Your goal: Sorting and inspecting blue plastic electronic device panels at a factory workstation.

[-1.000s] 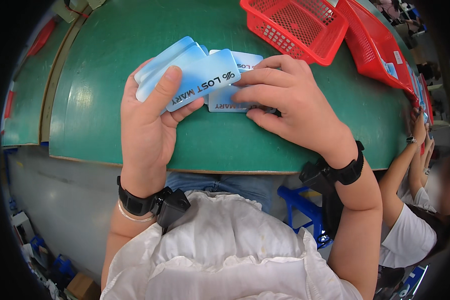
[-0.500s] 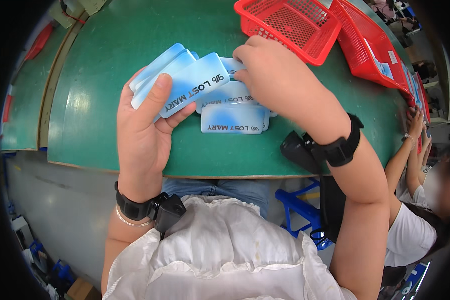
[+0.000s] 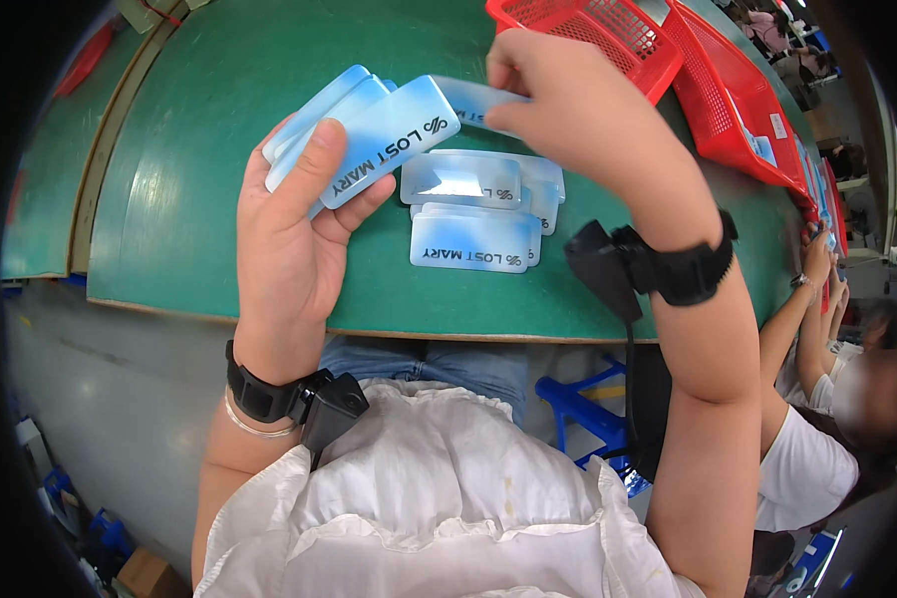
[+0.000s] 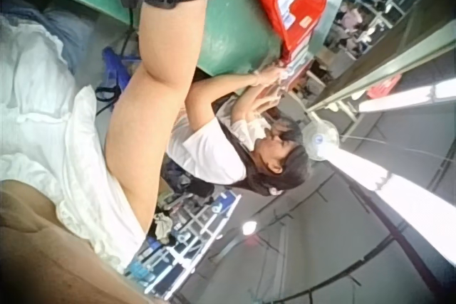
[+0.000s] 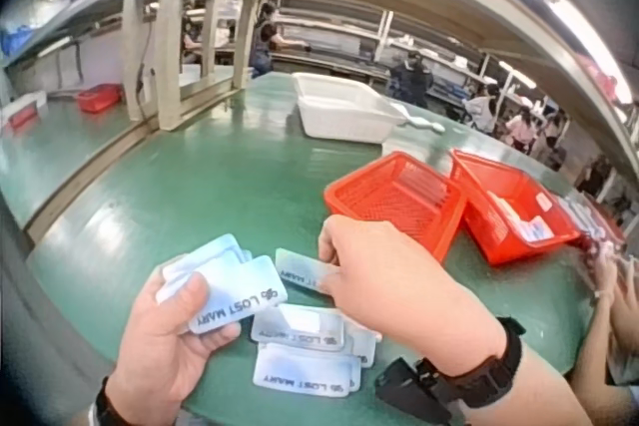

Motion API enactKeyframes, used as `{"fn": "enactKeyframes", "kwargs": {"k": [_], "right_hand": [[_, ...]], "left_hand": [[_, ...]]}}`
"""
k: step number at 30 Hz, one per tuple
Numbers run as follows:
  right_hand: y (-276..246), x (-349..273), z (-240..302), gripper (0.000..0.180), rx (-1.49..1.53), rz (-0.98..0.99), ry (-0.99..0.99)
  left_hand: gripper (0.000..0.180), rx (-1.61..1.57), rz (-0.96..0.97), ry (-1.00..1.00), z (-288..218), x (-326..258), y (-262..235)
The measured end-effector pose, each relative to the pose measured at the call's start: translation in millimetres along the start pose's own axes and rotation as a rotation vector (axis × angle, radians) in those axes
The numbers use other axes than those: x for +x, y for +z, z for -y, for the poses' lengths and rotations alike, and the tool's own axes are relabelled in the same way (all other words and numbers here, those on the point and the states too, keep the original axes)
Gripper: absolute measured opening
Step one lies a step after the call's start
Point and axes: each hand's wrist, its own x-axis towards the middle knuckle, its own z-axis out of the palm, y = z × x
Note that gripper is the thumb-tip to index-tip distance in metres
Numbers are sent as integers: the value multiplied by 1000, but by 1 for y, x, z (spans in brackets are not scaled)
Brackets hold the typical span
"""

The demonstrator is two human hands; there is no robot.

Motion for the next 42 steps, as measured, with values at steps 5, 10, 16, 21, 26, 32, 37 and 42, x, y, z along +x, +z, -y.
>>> {"fn": "enactKeyframes", "kwargs": {"k": [5,10,16,21,26,32,37,42], "right_hand": [[-19,-59,-3,22,722,119,101],[9,-91,22,23,280,-22,31],[12,-93,30,29,178,-95,-22],[11,-88,30,30,145,-24,-44],[6,-89,37,29,100,43,-31],[7,-90,37,28,84,105,-53],[3,-92,39,26,94,127,-21],[3,-93,39,25,184,183,26]], "left_hand": [[42,-53,4,24,3,-1,-2],[46,-43,23,29,5,3,-7],[45,-70,35,27,4,3,-6],[43,-82,43,28,5,2,-6],[43,-93,81,34,4,1,-5],[43,-71,56,32,3,0,-6],[43,-74,66,31,5,1,-6],[43,-83,79,21,4,0,-7]]}}
